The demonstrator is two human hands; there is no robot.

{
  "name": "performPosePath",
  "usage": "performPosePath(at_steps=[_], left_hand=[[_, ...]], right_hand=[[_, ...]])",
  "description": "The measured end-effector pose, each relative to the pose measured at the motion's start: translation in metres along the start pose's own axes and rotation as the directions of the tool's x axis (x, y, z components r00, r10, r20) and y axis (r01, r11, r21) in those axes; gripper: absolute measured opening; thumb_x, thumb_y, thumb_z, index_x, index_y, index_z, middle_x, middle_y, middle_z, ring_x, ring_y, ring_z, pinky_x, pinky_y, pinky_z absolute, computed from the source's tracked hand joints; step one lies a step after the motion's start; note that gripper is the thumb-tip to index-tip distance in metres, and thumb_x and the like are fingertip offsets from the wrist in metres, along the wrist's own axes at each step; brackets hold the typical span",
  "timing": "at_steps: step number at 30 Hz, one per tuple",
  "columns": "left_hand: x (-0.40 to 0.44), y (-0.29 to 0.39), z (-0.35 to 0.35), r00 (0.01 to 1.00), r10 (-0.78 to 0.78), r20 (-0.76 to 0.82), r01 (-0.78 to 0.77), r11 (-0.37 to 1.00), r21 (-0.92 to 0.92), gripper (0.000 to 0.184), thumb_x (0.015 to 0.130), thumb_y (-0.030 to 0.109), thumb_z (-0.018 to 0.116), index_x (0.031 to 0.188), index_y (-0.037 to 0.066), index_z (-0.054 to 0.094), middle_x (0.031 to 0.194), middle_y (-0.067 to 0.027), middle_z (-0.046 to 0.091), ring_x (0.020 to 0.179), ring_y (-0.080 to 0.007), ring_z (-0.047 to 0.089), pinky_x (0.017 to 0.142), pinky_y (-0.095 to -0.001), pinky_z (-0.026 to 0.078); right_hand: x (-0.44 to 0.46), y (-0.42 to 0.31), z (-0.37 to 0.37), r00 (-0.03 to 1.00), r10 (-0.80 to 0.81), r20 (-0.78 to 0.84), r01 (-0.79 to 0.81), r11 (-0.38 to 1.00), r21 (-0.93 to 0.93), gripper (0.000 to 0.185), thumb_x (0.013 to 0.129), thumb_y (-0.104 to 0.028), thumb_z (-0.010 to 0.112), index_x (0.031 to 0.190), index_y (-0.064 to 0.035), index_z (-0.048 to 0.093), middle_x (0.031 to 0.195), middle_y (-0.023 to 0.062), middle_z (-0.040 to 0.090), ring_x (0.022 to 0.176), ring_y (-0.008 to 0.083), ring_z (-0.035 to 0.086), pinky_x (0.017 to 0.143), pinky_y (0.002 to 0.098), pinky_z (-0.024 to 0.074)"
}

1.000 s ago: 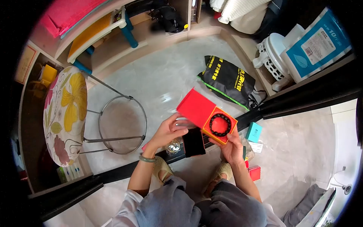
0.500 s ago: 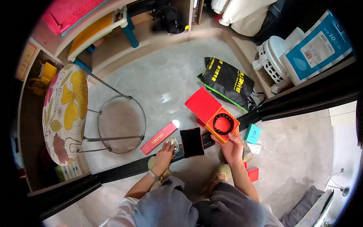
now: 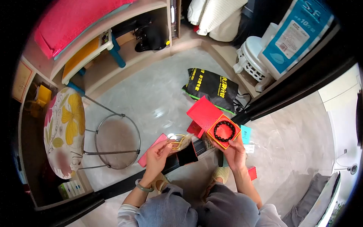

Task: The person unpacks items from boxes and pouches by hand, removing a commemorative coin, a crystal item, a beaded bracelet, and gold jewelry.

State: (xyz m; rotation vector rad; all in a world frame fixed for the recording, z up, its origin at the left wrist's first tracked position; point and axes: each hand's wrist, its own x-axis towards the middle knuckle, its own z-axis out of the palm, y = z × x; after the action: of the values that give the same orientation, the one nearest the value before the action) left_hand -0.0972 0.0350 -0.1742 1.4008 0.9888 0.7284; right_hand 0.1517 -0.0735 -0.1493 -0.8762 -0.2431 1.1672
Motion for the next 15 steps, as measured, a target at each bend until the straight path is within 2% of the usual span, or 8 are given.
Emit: performPosePath(at_steps=[2, 3, 8, 9, 15], left_hand=[[0.008, 0.032, 0.009, 0.990, -0.055, 0.128, 0.092, 0.947, -0.308, 0.027, 0.096, 0.012, 0.055, 0.117, -0.005, 0.062, 0.101, -0.0078, 0.068, 0.092, -0.0134, 0.064, 0.080, -0.0309, 0.057], [0.011, 0.047, 0.015, 0.985, -0.034, 0.168, 0.089, 0.940, -0.331, 0.029, 0.096, 0.012, 0.055, 0.117, -0.007, 0.060, 0.107, -0.0107, 0.066, 0.093, -0.0161, 0.064, 0.087, -0.0342, 0.057], [0.019, 0.105, 0.047, 0.952, 0.098, 0.289, 0.027, 0.916, -0.399, 0.028, 0.096, 0.011, 0.055, 0.117, -0.007, 0.061, 0.108, -0.0111, 0.064, 0.096, -0.0167, 0.064, 0.085, -0.0338, 0.057], [0.018, 0.113, 0.052, 0.946, 0.116, 0.302, 0.016, 0.916, -0.400, 0.028, 0.096, 0.011, 0.054, 0.117, -0.007, 0.061, 0.108, -0.0111, 0.064, 0.097, -0.0169, 0.064, 0.085, -0.0339, 0.057], [0.012, 0.134, 0.071, 0.904, 0.182, 0.386, -0.025, 0.926, -0.378, 0.028, 0.096, 0.011, 0.055, 0.116, -0.007, 0.061, 0.106, -0.0098, 0.065, 0.097, -0.0157, 0.064, 0.086, -0.0320, 0.055]], right_hand=[[-0.010, -0.009, 0.000, 0.999, -0.035, -0.018, 0.035, 0.999, 0.010, 0.068, 0.080, -0.009, 0.054, 0.143, -0.0132, 0.030, 0.143, 0.0126, 0.040, 0.130, 0.0335, 0.045, 0.100, 0.0531, 0.0462], [-0.016, -0.014, 0.000, 0.999, -0.030, -0.033, 0.030, 0.999, 0.010, 0.068, 0.080, -0.008, 0.053, 0.144, -0.0128, 0.029, 0.143, 0.0131, 0.041, 0.129, 0.0340, 0.046, 0.099, 0.0528, 0.0468], [-0.047, -0.043, 0.010, 0.994, -0.073, -0.079, 0.078, 0.995, 0.067, 0.068, 0.079, -0.005, 0.051, 0.144, -0.0102, 0.028, 0.143, 0.0157, 0.041, 0.126, 0.0385, 0.049, 0.097, 0.0533, 0.0493], [-0.053, -0.049, 0.015, 0.994, -0.072, -0.077, 0.079, 0.993, 0.089, 0.065, 0.080, -0.002, 0.045, 0.142, -0.0095, 0.029, 0.143, 0.0143, 0.040, 0.128, 0.0361, 0.046, 0.099, 0.0552, 0.0467], [-0.072, -0.063, 0.028, 0.989, -0.139, -0.060, 0.144, 0.985, 0.093, 0.065, 0.079, -0.001, 0.046, 0.142, -0.0093, 0.030, 0.141, 0.0150, 0.042, 0.127, 0.0368, 0.048, 0.099, 0.0555, 0.0469]])
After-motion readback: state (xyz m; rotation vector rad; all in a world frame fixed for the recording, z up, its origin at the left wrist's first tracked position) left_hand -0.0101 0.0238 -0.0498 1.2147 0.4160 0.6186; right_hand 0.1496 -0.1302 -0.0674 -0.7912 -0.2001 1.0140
